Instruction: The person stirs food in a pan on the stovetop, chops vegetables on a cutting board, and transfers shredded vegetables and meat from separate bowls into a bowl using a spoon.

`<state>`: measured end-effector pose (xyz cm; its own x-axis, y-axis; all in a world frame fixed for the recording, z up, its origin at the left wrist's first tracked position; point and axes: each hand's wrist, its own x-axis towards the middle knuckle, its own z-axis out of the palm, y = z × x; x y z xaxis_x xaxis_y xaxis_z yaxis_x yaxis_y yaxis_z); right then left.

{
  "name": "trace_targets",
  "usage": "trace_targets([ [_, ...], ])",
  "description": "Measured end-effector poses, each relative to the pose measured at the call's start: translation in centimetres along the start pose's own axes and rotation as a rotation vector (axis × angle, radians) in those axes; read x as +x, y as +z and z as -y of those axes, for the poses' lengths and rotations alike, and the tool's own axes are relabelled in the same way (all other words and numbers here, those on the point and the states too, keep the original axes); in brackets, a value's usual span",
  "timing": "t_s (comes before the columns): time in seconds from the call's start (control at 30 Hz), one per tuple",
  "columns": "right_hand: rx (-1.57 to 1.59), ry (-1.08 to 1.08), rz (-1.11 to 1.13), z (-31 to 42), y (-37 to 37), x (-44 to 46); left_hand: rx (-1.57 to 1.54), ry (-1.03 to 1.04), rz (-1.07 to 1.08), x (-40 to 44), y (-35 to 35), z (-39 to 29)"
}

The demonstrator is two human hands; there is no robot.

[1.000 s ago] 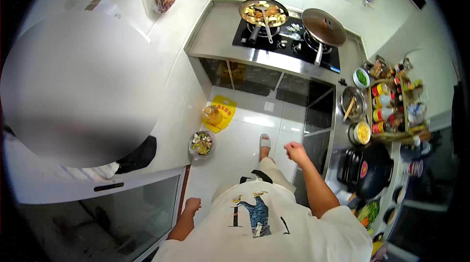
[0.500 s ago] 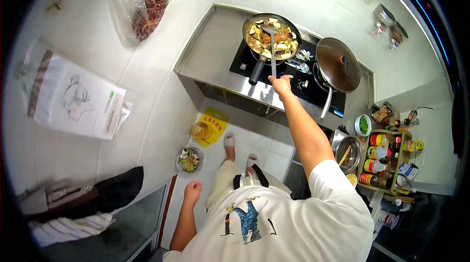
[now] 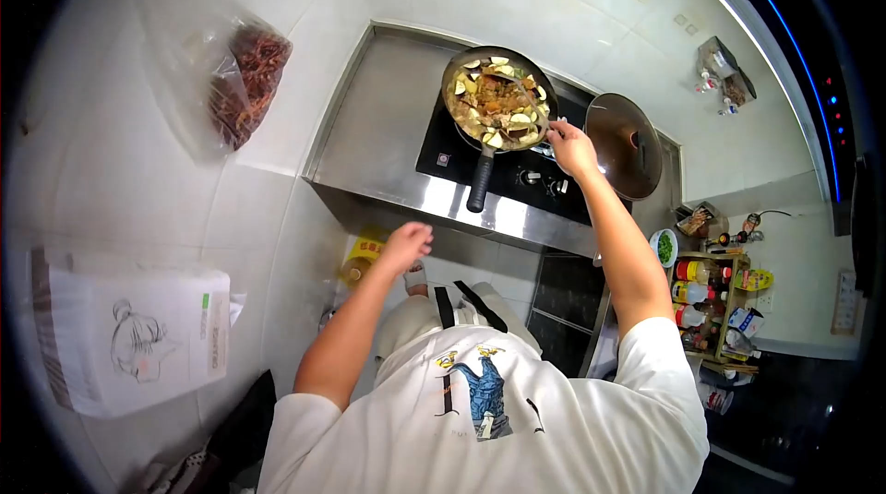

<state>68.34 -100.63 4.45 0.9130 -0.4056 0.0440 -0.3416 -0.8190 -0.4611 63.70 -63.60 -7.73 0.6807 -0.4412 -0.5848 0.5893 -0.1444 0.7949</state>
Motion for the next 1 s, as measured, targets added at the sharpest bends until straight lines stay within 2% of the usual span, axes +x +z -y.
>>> trace_targets([
  [0.13, 0.001, 0.031, 0.042, 1.2, -4.8, -1.4, -0.063, -0.041, 0.087, 3.9, 4.7, -5.0],
  [0.3, -0.086, 0.026, 0.073, 2.3, -3.2, -0.2, -0.193, -0.133, 0.187, 5.8, 8.8, -7.5],
  [0.4, -0.047, 0.067, 0.139, 3.0, -4.2, 0.5, -0.228, -0.141, 0.125, 6.6, 9.8, -6.9],
  [0.5, 0.108, 0.009, 0.134, 0.2, -5.4, 3.1, -0.261, -0.143, 0.098, 6.8, 10.1, -6.9],
  [0.53, 0.093, -0.03, 0.121, 1.0, -6.0, 3.4, -0.265, -0.145, 0.094, 6.7, 10.1, -6.9],
  [0.67, -0.003, 0.031, 0.284, 1.4, -3.8, 5.3, -0.302, -0.129, 0.057, 7.4, 10.4, -6.7],
  [0.8, -0.133, -0.084, 0.306, 1.3, -6.3, 5.6, -0.231, -0.129, 0.009, 7.1, 10.8, -7.2],
  [0.83, -0.116, 0.009, 0.335, 1.5, -6.8, 5.7, -0.213, -0.121, -0.013, 7.0, 10.9, -7.3],
  [1.0, -0.199, -0.064, 0.286, 1.6, -5.8, 7.3, -0.215, -0.142, -0.013, 6.8, 11.0, -7.7],
])
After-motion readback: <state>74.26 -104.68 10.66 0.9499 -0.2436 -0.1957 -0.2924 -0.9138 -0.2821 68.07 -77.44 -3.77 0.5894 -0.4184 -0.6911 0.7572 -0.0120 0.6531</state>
